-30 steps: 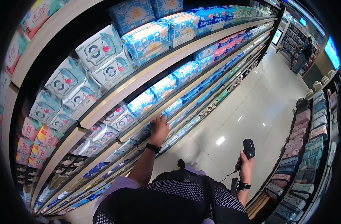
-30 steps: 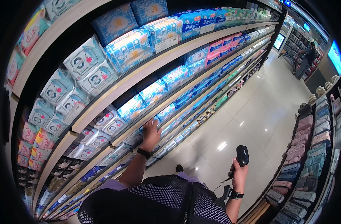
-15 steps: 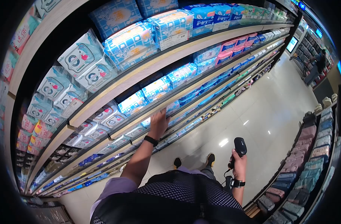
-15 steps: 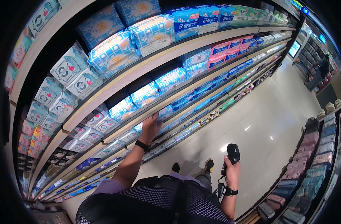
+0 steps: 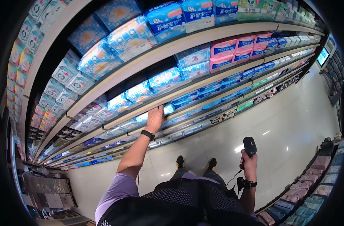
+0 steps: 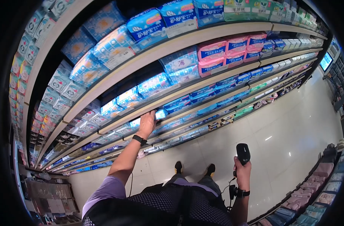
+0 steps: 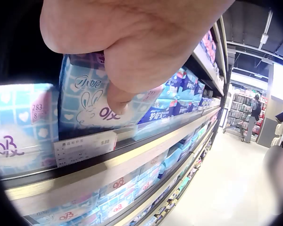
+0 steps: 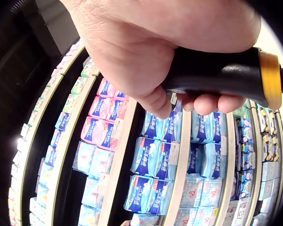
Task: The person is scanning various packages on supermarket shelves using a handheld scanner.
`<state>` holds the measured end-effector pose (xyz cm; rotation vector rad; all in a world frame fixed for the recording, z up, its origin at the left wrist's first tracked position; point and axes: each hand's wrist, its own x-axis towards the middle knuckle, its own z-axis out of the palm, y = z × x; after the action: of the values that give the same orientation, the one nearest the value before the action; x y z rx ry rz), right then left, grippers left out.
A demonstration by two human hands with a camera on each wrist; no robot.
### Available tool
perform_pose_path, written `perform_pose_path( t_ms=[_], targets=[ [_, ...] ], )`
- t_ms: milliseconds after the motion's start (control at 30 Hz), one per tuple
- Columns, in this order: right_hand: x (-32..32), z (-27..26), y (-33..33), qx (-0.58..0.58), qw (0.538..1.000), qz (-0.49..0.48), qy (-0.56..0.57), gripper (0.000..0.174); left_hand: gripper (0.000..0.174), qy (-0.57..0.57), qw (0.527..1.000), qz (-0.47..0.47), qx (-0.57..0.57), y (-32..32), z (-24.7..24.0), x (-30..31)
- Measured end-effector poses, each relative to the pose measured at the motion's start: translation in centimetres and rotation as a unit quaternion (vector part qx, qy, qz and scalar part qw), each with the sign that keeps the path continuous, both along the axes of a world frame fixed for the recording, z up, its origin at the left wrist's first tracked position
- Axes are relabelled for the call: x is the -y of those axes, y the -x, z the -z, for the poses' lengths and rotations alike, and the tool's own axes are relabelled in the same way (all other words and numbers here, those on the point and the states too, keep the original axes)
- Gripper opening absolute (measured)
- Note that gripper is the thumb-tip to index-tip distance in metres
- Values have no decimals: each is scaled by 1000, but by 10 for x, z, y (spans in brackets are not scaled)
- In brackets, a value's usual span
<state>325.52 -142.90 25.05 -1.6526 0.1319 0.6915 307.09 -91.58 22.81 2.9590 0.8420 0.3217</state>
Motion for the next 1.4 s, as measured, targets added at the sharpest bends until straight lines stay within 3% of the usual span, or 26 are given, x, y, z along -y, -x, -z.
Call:
perform_pose_path(
  t_ms=[67, 133, 200, 233, 267, 333, 367, 433, 467, 533, 600, 700, 733, 800, 833, 933, 967, 1067, 1233, 1333, 1400],
  targets=[
    [5, -2, -12, -34, 999, -13, 14, 12, 55, -36, 997, 40, 62, 13, -14, 18],
    [3, 6, -18, -22, 999, -44, -4, 12, 54, 14, 992, 54, 111, 23, -56, 66],
    [-4, 16, -20, 3, 995, -93, -15, 18, 55, 201, 966, -82, 142, 36, -64, 100],
    [-7, 11, -21, -8, 994, -112, -15, 20, 54, 366, 894, -110, 234, 44, -61, 122],
    [-17, 8, -21, -19, 991, -130, -14, 22, 52, 553, 747, -96, 356, 46, -53, 139],
    [-37, 5, -20, 15, 980, -200, 7, 21, 49, 671, 582, -108, 448, 51, -56, 166],
    [-48, -4, -17, 33, 972, -233, 0, 24, 49, 671, 578, -118, 450, 52, -60, 178],
    [-68, -25, -14, 43, 946, -318, -39, 31, 57, 776, 345, -140, 509, 53, -60, 192],
    [-78, -41, -9, 54, 933, -349, -69, 33, 57, 775, 342, -145, 512, 53, -57, 197],
    [-93, -57, -2, 40, 918, -382, -101, 36, 70, 814, 224, -84, 529, 51, -50, 199],
    [-107, -76, 5, 26, 900, -413, -134, 40, 77, 823, 220, -66, 519, 53, -44, 197],
    [-126, -97, 15, 35, 860, -479, -172, 49, 71, 799, 316, -89, 503, 61, -45, 197],
    [-131, -100, 17, 33, 861, -477, -171, 49, 71, 800, 315, -91, 502, 63, -44, 196],
    [-139, -106, 17, 62, 832, -532, -145, 50, 62, 777, 418, -119, 455, 67, -44, 194],
    [-141, -106, 16, 60, 833, -530, -144, 50, 55, 784, 432, -99, 434, 68, -46, 193],
    [-144, -101, 14, 106, 816, -544, -167, 52, 54, 818, 451, -135, 330, 72, -54, 186],
    [-144, -99, 13, 127, 813, -544, -163, 50, 52, 838, 416, -142, 324, 75, -55, 184],
    [-149, -98, 4, 151, 799, -567, -129, 51, 53, 846, 399, -150, 321, 77, -59, 173],
    [-157, -89, 3, 139, 777, -605, -104, 53, 50, 857, 408, -138, 285, 83, -56, 166],
    [-150, -83, 9, 165, 780, -592, -120, 45, 48, 870, 393, -115, 274, 78, -64, 174],
    [-137, -89, 11, 124, 812, -556, -130, 46, 52, 797, 510, -150, 287, 72, -72, 180]
  ],
)
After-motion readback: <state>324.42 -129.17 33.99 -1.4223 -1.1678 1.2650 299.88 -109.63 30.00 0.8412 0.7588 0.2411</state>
